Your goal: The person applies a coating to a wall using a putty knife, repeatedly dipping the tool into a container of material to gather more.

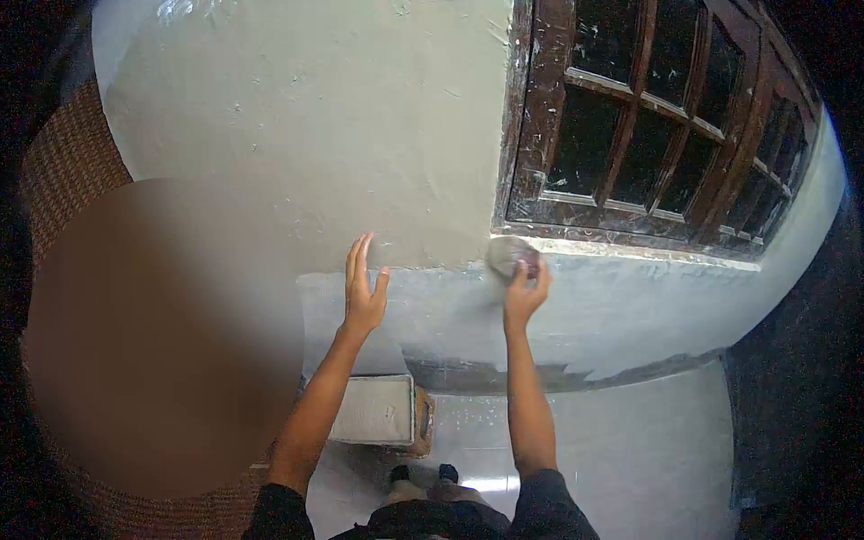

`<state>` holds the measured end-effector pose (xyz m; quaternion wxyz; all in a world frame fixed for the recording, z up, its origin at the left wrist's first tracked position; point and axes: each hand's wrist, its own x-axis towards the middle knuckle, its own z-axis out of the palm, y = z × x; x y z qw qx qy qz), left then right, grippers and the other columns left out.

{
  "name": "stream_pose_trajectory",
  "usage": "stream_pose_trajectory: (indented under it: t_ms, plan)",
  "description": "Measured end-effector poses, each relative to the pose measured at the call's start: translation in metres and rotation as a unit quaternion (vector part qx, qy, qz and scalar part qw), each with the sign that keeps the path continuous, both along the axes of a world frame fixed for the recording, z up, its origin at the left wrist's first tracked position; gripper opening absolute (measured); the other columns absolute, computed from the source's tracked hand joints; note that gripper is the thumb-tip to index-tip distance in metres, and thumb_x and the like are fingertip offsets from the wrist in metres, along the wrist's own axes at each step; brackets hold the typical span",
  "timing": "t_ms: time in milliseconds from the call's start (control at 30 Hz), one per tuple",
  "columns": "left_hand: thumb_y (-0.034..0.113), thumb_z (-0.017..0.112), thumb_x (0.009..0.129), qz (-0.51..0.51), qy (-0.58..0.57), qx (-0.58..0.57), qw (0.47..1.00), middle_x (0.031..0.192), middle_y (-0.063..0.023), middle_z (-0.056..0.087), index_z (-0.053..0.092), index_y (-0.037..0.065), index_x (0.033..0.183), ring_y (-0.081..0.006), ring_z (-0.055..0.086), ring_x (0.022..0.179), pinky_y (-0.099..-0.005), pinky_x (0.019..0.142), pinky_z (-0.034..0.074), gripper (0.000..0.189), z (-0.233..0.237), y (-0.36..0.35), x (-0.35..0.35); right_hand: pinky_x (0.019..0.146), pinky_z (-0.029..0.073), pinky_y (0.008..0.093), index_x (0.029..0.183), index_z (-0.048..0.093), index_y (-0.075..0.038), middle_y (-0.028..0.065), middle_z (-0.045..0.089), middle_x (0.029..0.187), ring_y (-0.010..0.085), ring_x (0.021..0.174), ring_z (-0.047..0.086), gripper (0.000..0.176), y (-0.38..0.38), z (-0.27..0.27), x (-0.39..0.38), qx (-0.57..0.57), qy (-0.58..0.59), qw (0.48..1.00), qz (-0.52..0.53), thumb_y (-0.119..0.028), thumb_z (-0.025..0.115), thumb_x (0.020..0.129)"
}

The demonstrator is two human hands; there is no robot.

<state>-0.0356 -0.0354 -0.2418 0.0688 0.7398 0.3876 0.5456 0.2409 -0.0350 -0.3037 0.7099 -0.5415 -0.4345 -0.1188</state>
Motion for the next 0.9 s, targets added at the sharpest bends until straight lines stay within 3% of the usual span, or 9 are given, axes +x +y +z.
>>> stream_pose_trajectory:
  t_ms: [67,133,200,267,333,400,500,633,900]
  plan:
    - [0.016,0.051,0.095,0.002,0.002,0.003,1.0,0.149,-0.0209,0.035,0.033,0.0,0.146,-0.0364,0.029,0.141,-0.0465,0.116,0.022,0.057,0.0,0.0,-0.002,0.083,0.044,0.0361,0.111,0.064,0.0,0.0121,0.063,0.095,0.024,0.08,0.056,0.022,-0.003,0.0,0.008,0.066,0.191,0.976,0.081,-0.008,0.065,0.09]
    - [0.016,0.051,0.095,0.009,0.003,-0.008,1.0,0.149,-0.0212,0.035,0.033,0.0,0.146,-0.0367,0.029,0.141,-0.0466,0.116,0.022,0.057,-0.001,-0.001,-0.001,0.083,0.044,0.0353,0.112,0.063,0.002,0.0118,0.064,0.096,0.0229,0.082,0.057,0.024,-0.003,-0.005,0.003,0.065,0.17,0.976,0.121,-0.008,0.065,0.09]
    - [0.016,0.051,0.095,0.007,0.001,-0.01,1.0,0.149,-0.0214,0.035,0.033,0.001,0.146,-0.0368,0.029,0.141,-0.0466,0.116,0.022,0.057,0.001,-0.003,0.003,0.083,0.046,0.033,0.113,0.061,0.004,0.0089,0.065,0.097,0.0186,0.087,0.058,0.026,-0.01,0.001,-0.008,-0.064,-0.112,0.986,0.106,-0.009,0.065,0.092]
    - [0.017,0.051,0.095,0.005,-0.003,-0.009,1.0,0.149,-0.0215,0.035,0.033,0.001,0.146,-0.0368,0.029,0.141,-0.0466,0.116,0.022,0.057,0.001,-0.003,0.005,0.081,0.046,0.0316,0.112,0.061,0.004,0.0082,0.065,0.094,0.0172,0.088,0.058,0.026,0.002,-0.009,0.005,-0.052,-0.098,0.991,0.068,-0.01,0.067,0.091]
    - [0.015,0.053,0.093,0.0,-0.011,0.004,1.0,0.148,-0.0206,0.037,0.033,0.001,0.146,-0.0377,0.03,0.14,-0.0498,0.117,0.02,0.059,-0.002,-0.002,0.003,0.079,0.046,0.0285,0.112,0.063,0.0,0.0081,0.064,0.096,0.0148,0.087,0.058,0.025,0.008,-0.009,0.015,0.06,0.137,0.986,0.069,-0.008,0.068,0.089]
    - [0.015,0.053,0.093,0.011,-0.007,0.002,1.0,0.148,-0.0207,0.037,0.033,0.001,0.146,-0.0378,0.031,0.14,-0.0494,0.117,0.02,0.058,-0.003,-0.002,0.001,0.077,0.046,0.0287,0.11,0.064,0.0,0.0087,0.064,0.096,0.0143,0.086,0.057,0.023,-0.008,0.0,0.006,0.074,0.172,0.974,0.126,-0.009,0.068,0.09]
    - [0.014,0.053,0.093,0.013,-0.01,-0.004,1.0,0.148,-0.0206,0.038,0.034,0.001,0.146,-0.0378,0.031,0.139,-0.0488,0.117,0.021,0.058,-0.003,-0.005,0.003,0.081,0.047,0.0329,0.115,0.061,0.003,0.0112,0.063,0.092,0.0212,0.086,0.059,0.028,-0.01,-0.005,-0.004,-0.045,-0.099,0.986,0.124,-0.008,0.066,0.09]
    - [0.013,0.054,0.092,0.009,-0.014,0.003,1.0,0.147,-0.0207,0.038,0.034,0.001,0.146,-0.0377,0.03,0.14,-0.0488,0.117,0.02,0.059,-0.006,-0.002,0.003,0.072,0.045,0.0273,0.113,0.062,0.002,0.0037,0.061,0.088,0.0115,0.077,0.054,0.023,-0.002,-0.001,0.01,0.039,0.119,0.99,0.062,-0.006,0.065,0.091]
    - [0.015,0.051,0.095,0.02,-0.007,-0.001,1.0,0.148,-0.0218,0.036,0.034,0.001,0.146,-0.0366,0.03,0.141,-0.0465,0.115,0.024,0.055,-0.005,-0.007,0.006,0.079,0.047,0.0339,0.108,0.065,0.002,0.0159,0.065,0.095,0.0243,0.087,0.06,0.021,-0.011,0.001,-0.007,-0.027,-0.069,0.997,0.038,-0.006,0.066,0.089]
